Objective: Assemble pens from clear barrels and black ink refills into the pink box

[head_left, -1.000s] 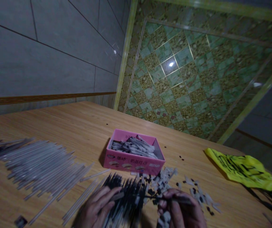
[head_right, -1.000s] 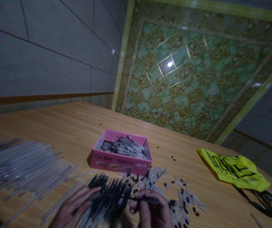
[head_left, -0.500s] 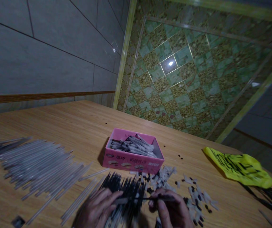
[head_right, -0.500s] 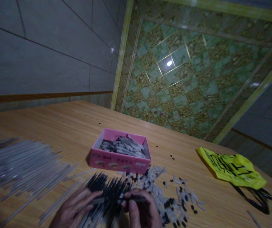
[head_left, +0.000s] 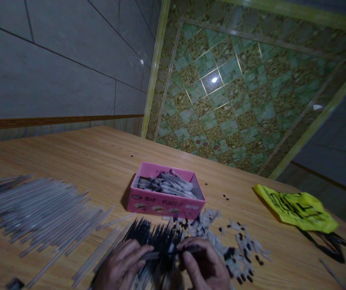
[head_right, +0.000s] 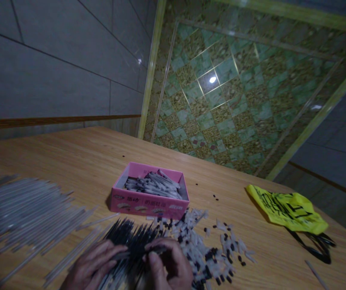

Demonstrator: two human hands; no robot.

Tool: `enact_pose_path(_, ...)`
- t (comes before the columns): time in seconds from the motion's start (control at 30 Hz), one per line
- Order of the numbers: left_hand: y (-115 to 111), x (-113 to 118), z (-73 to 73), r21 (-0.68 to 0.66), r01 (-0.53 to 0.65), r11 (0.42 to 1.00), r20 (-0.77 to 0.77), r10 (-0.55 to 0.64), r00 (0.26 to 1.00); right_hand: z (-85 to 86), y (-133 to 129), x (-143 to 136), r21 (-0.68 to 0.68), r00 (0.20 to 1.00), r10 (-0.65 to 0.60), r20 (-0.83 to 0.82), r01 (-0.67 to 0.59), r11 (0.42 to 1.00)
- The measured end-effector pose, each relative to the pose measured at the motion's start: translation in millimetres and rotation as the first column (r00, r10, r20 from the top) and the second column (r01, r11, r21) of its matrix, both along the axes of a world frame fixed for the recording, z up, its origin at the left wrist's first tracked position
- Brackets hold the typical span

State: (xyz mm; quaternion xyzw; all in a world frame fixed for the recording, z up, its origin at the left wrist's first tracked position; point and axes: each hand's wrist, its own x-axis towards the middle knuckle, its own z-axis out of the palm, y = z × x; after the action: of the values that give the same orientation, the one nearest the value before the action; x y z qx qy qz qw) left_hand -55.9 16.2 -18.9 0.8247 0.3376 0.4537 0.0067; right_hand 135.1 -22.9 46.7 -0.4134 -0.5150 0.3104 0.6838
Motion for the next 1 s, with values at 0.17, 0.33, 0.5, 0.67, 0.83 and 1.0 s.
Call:
enact_pose_path(0.17, -3, 3, 0.6, -0.055, -0.002, 0.998, 0.069, 0.005, 0.998, 4.0, 12, 17, -0.134, 0.925, 0.217, 0.311, -0.183, 0.974)
enact_pose_path(0.33, -3, 2, -2.4, -0.081, -0.021, 0.997, 0.110, 0.030, 0.993, 6.7, 28, 55, -0.208, 0.672, 0.029, 0.740, 0.187, 0.960)
enact_pose_path(0.5, -4, 4, -4.8, -0.129, -0.005, 0.992, 0.138, 0.023, 0.990, -15.3, 34, 80, -0.243, 0.214, 0.159, 0.964, 0.457, 0.856)
enact_pose_path(0.67, -3, 3, -6.1, -0.107, -0.024, 0.994, 0.115, 0.037, 0.993, -37.5, 34, 77, -0.173, 0.102, 0.141, 0.985, 0.494, 0.852)
enact_pose_path(0.83, -1, 2, -6.8, -0.068, -0.009, 0.998, 0.080, 0.015, 0.997, -48.1, 34, 74, -0.112, 0.057, 0.096, 0.994, 0.454, 0.884)
enact_pose_path(1.0, 0, 2, -4.5, -0.013, -0.016, 1.000, 0.061, 0.017, 0.998, -37.5, 32, 64, -0.131, 0.186, 0.056, 0.981, 0.421, 0.897)
